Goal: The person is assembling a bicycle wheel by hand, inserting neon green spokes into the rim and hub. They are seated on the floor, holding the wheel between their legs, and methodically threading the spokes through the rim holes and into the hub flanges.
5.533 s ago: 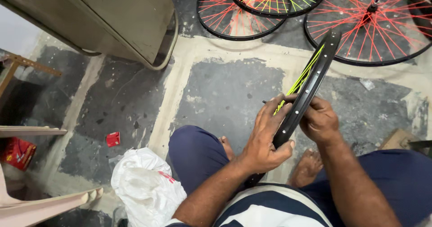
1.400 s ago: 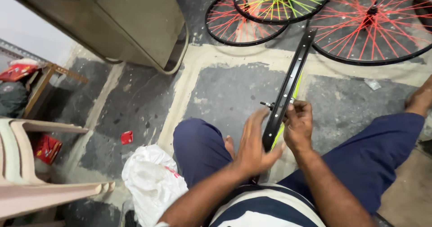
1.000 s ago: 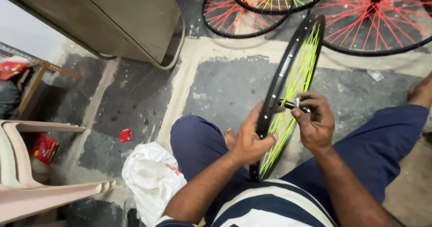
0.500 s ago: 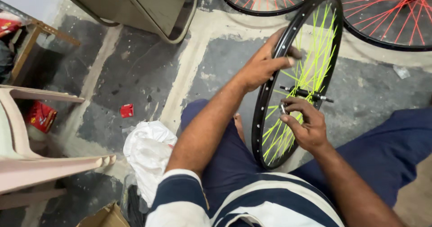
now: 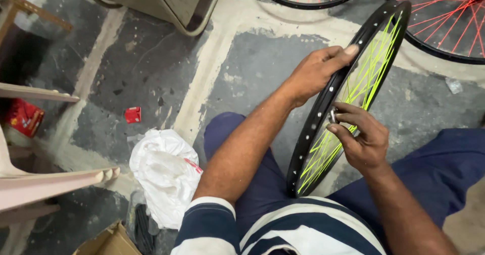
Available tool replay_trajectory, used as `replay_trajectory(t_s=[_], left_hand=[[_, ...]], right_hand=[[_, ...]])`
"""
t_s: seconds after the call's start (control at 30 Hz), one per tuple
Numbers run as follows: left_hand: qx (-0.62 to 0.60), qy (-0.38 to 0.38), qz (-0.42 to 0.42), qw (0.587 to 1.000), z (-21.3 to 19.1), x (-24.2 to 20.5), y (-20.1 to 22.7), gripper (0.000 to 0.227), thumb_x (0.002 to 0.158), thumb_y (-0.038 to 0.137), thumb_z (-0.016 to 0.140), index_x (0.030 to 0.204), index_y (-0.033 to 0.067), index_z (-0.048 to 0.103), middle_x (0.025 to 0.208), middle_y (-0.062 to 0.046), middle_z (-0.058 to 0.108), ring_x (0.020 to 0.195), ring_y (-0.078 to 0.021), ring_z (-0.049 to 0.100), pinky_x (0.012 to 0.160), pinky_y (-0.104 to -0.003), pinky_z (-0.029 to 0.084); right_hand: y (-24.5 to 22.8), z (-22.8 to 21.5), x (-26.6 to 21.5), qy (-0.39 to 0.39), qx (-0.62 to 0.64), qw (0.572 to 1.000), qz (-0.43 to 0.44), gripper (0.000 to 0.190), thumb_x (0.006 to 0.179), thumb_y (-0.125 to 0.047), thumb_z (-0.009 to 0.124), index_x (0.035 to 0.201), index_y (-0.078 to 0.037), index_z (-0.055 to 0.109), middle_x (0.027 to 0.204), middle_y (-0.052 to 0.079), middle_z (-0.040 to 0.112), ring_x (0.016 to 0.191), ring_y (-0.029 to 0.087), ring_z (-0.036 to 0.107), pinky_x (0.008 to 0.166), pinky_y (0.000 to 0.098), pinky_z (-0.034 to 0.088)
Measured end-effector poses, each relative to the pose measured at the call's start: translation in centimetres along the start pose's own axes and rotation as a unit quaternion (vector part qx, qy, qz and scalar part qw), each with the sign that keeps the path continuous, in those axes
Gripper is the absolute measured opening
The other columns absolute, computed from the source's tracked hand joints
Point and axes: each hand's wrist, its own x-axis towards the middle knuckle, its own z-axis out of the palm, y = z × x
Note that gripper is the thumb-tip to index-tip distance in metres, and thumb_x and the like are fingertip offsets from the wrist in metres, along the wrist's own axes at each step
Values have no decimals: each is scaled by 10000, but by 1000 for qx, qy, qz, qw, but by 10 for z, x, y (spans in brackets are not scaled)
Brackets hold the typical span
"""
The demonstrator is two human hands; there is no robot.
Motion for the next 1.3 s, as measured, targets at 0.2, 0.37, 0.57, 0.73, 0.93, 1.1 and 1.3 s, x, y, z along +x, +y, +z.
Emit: replay_trajectory(t_s=[0.2, 0.37, 0.57, 0.73, 0.93, 1.1, 1.3], left_hand=[[19, 18, -47, 999, 6, -6, -6, 620, 1028, 502, 673, 956, -114, 688, 849, -93, 601, 804, -160, 536, 711, -338, 477], [-39, 19, 71, 997, 4, -2, -10, 722, 915, 392, 728, 1411, -54, 449, 1216, -101, 637, 1138, -162, 617, 1004, -335, 512], [-34, -5, 46, 998, 10, -3, -6, 710, 866, 295, 706, 1454, -5, 444, 1111, -117, 662, 1057, -191, 624, 966, -351, 512], [-75, 10, 50, 996, 17, 7, -12, 659, 884, 296, 720, 1422, -13, 497, 1107, -121, 657, 1038, -186, 632, 956, -333, 518], [-61, 18, 61, 996, 12, -4, -10, 650, 904, 315, 699, 1429, 1, 480, 1126, -109, 644, 1040, -158, 618, 972, -329, 515], [-29, 1, 33, 999, 21, -8, -2, 616, 905, 346, 698, 1380, -10, 534, 1101, -126, 655, 1043, -189, 619, 956, -353, 520], [-35, 5, 38, 999, 21, -4, -4, 648, 897, 364, 689, 1410, 16, 503, 1147, -129, 670, 1084, -207, 627, 979, -362, 514]], right_hand=[[36, 4, -9, -121, 70, 986, 90, 60, 978, 1, 701, 1037, 3, 715, 866, 102, 698, 759, 178, 661, 731, 276, 529], [41, 9, -12, -124, 123, 978, 115, 253, 967, 4, 648, 1217, 39, 669, 992, 71, 706, 806, 135, 602, 739, 277, 491], [14, 9, 7, -138, 298, 932, 152, 497, 786, -25, 795, 1247, 32, 616, 1183, 84, 703, 1067, 119, 673, 911, 285, 545], [5, 37, 5, 45, -143, 975, -165, 327, 837, -4, 913, 943, -18, 604, 1128, 124, 709, 1038, 188, 685, 851, 321, 539], [23, 4, 2, -173, 225, 954, 95, 242, 810, -31, 805, 982, -7, 636, 1072, 88, 716, 1000, 129, 684, 896, 281, 543], [80, -38, 5, -269, 208, 901, 268, 328, 826, 31, 816, 1145, 76, 750, 977, 188, 687, 864, 189, 645, 745, 340, 504], [53, -20, 32, -360, 238, 871, 235, 389, 790, -76, 762, 1162, -7, 672, 1092, 78, 736, 1004, 167, 673, 855, 330, 547]])
